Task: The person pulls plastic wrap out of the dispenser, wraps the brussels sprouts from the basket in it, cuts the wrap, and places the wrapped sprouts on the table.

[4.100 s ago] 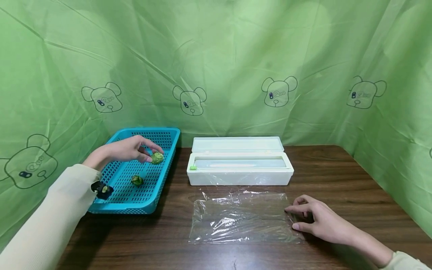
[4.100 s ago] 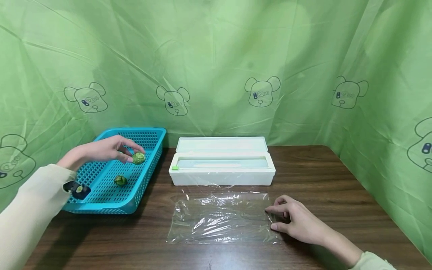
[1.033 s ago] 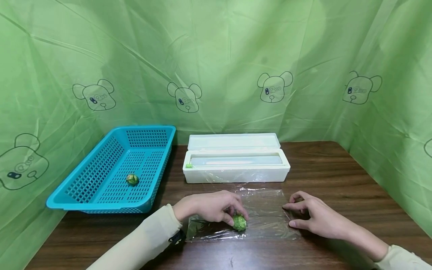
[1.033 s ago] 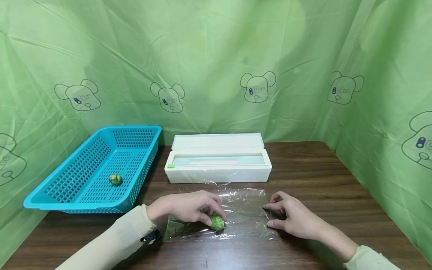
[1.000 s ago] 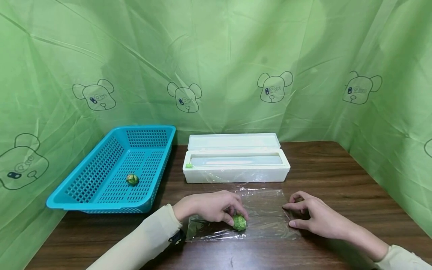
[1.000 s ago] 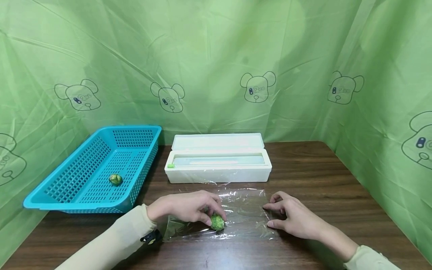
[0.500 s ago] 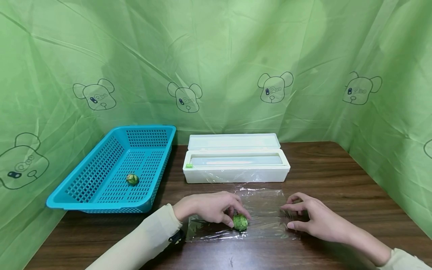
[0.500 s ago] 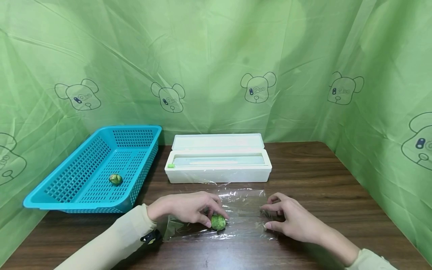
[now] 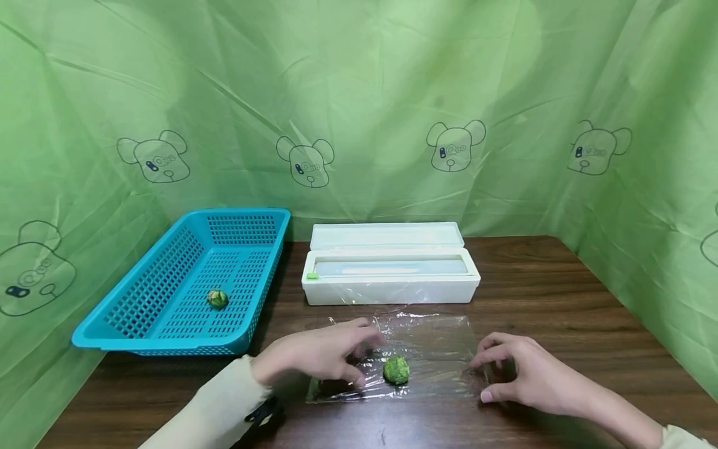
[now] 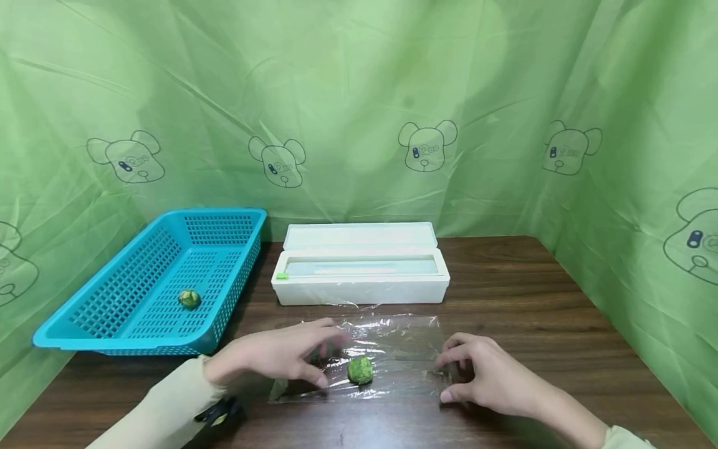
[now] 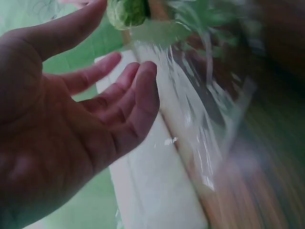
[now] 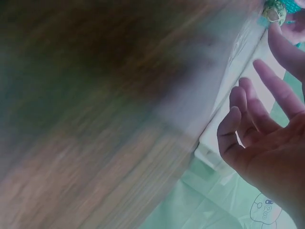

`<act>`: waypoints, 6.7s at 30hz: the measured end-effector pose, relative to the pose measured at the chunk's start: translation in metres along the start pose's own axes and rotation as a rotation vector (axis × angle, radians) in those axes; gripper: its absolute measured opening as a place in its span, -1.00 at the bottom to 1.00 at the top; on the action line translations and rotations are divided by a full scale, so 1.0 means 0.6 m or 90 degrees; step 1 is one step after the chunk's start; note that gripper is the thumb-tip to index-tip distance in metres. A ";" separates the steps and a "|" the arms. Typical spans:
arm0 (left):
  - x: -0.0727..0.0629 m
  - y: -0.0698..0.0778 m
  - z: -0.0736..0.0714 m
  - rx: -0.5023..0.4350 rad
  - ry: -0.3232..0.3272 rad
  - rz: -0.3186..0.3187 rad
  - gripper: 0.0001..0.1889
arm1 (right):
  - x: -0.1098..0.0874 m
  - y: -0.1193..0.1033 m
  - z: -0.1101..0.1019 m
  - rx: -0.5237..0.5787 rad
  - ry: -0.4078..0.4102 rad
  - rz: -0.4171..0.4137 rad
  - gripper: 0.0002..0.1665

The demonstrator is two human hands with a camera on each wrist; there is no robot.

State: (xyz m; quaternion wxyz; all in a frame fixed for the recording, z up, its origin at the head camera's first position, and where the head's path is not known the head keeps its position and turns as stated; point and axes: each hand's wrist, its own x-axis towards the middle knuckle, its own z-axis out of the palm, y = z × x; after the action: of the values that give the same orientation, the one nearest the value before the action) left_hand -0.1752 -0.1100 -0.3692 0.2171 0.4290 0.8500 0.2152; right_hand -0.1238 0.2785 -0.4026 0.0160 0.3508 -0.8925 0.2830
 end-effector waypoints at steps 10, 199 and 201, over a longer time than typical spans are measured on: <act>-0.102 -0.020 0.026 0.089 0.055 -0.030 -0.63 | -0.021 0.013 0.009 0.075 -0.029 -0.065 -0.75; 0.062 0.021 0.037 0.113 0.307 -0.062 -0.60 | 0.233 -0.040 0.072 0.067 -0.048 -0.082 -0.81; 0.065 0.019 0.037 0.102 0.314 -0.057 -0.65 | 0.237 -0.038 0.070 0.059 -0.053 -0.084 -0.81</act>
State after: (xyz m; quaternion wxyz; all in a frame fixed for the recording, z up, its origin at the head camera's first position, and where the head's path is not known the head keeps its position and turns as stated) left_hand -0.1766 -0.0679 -0.3879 -0.0221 0.3416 0.9097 0.2353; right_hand -0.2090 0.1555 -0.3946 -0.0185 0.4209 -0.8532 0.3076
